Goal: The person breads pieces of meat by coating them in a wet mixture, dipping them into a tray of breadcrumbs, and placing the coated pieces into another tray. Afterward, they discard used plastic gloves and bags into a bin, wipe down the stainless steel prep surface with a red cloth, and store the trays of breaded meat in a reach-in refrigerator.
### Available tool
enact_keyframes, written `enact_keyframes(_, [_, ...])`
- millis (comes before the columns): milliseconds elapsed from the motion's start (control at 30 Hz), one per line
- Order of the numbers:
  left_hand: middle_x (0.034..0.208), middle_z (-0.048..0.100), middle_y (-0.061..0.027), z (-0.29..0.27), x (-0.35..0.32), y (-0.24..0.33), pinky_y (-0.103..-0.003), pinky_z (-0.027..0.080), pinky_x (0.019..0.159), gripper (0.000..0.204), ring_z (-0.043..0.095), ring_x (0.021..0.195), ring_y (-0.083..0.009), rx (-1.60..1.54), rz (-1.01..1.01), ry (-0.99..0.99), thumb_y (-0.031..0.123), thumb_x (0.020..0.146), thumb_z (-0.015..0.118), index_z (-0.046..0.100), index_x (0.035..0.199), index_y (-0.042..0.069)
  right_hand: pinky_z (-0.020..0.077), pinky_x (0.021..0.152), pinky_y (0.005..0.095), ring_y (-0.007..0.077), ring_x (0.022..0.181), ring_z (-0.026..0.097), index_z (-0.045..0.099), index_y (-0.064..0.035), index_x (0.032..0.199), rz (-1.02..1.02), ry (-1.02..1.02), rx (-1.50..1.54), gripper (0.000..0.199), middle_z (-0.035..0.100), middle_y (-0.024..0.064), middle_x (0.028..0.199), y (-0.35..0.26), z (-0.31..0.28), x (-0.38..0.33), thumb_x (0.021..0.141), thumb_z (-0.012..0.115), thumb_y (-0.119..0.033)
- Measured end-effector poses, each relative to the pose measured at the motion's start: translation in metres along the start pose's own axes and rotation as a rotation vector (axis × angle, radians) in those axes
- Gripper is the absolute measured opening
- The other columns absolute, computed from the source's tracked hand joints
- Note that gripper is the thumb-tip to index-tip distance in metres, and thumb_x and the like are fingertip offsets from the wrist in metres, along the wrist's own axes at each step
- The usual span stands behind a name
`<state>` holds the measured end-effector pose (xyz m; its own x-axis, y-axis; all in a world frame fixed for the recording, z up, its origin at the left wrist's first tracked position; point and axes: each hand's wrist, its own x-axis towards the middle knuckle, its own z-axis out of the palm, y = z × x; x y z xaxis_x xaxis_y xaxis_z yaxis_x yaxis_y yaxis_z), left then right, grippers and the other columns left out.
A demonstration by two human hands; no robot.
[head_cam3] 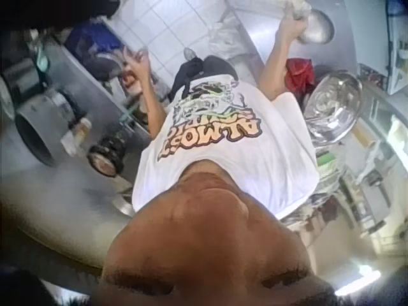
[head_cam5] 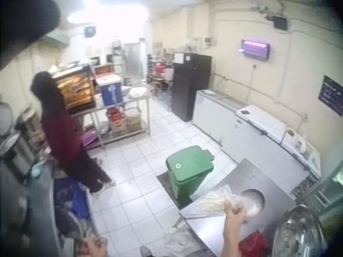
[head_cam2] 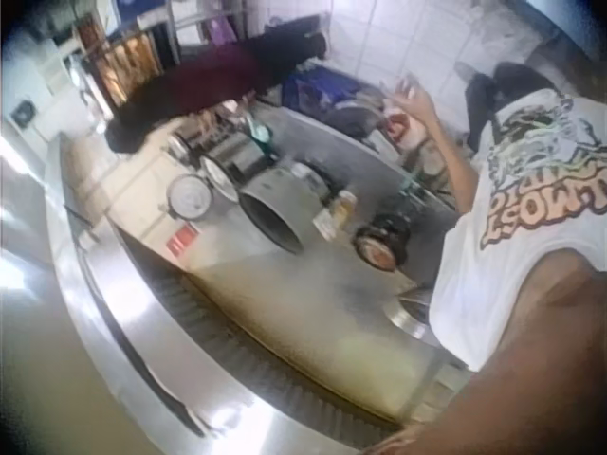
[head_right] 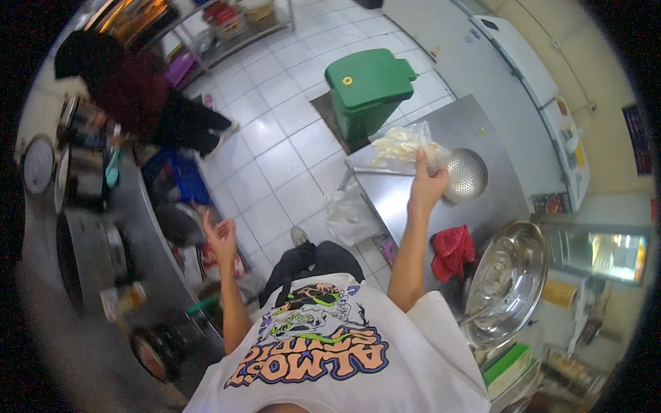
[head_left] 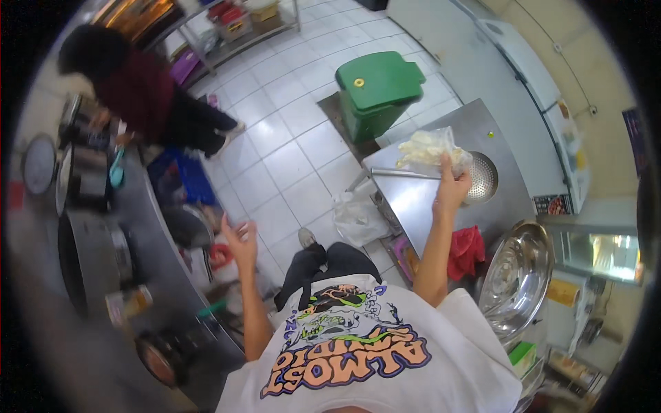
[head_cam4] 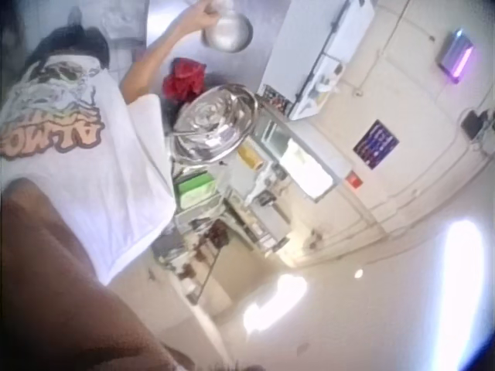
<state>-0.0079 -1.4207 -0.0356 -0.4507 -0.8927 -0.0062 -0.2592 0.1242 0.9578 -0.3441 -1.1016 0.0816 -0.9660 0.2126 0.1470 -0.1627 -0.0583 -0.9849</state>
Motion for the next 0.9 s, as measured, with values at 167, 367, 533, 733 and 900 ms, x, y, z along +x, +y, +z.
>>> enact_keyframes(167, [0.117,0.057,-0.0196,0.167,0.178,0.099,-0.036,0.054,0.077,0.091,0.063,0.098,-0.0248,-0.033,0.082,-0.469,0.018,0.088,0.071,0.008,0.154,0.014,0.0486,0.082,0.0293,0.0157,0.09,0.062,0.063,0.0044,0.108,0.081,0.214,-0.03,0.028,0.068,0.0104,0.102,0.051,0.077,0.034,0.088,0.071,-0.013])
enact_keyframes(367, [0.136,0.043,-0.0262,0.315,0.323,0.116,-0.041,0.05,0.091,0.092,0.056,0.115,-0.0335,0.025,0.311,-0.918,0.027,0.095,0.06,-0.01,0.153,0.008,0.0478,0.084,0.0303,0.0158,0.092,0.061,0.063,0.0051,0.11,0.206,0.36,-0.044,0.029,0.067,0.0102,0.103,0.095,0.156,0.077,0.09,0.069,-0.014])
enact_keyframes(533, [0.137,0.042,-0.0293,0.411,0.428,0.041,-0.042,0.043,0.1,0.087,0.053,0.118,-0.0324,0.122,0.232,-1.014,0.032,0.098,0.054,-0.009,0.153,0.005,0.0478,0.081,0.0307,0.0158,0.089,0.061,0.065,0.0038,0.104,0.238,0.523,-0.064,0.028,0.068,0.0093,0.097,0.156,0.231,0.143,0.088,0.071,-0.019])
enact_keyframes(733, [0.148,0.026,-0.0316,0.614,0.514,0.009,-0.044,0.034,0.108,0.09,0.042,0.128,-0.037,0.116,0.098,-1.179,0.043,0.099,0.051,-0.01,0.153,0.008,0.047,0.077,0.0289,0.0123,0.085,0.059,0.064,0.0041,0.105,0.291,0.678,-0.21,0.026,0.068,0.0072,0.095,0.23,0.28,0.17,0.09,0.07,-0.017])
enact_keyframes(900, [0.156,0.007,-0.0295,0.74,0.561,-0.074,-0.047,0.022,0.115,0.092,0.023,0.141,-0.0424,0.058,0.166,-1.147,0.048,0.097,0.052,-0.003,0.152,-0.002,0.0474,0.084,0.0286,0.0131,0.093,0.06,0.064,0.0048,0.109,0.309,0.829,-0.178,0.025,0.068,0.0082,0.102,0.253,0.298,0.179,0.09,0.068,-0.011])
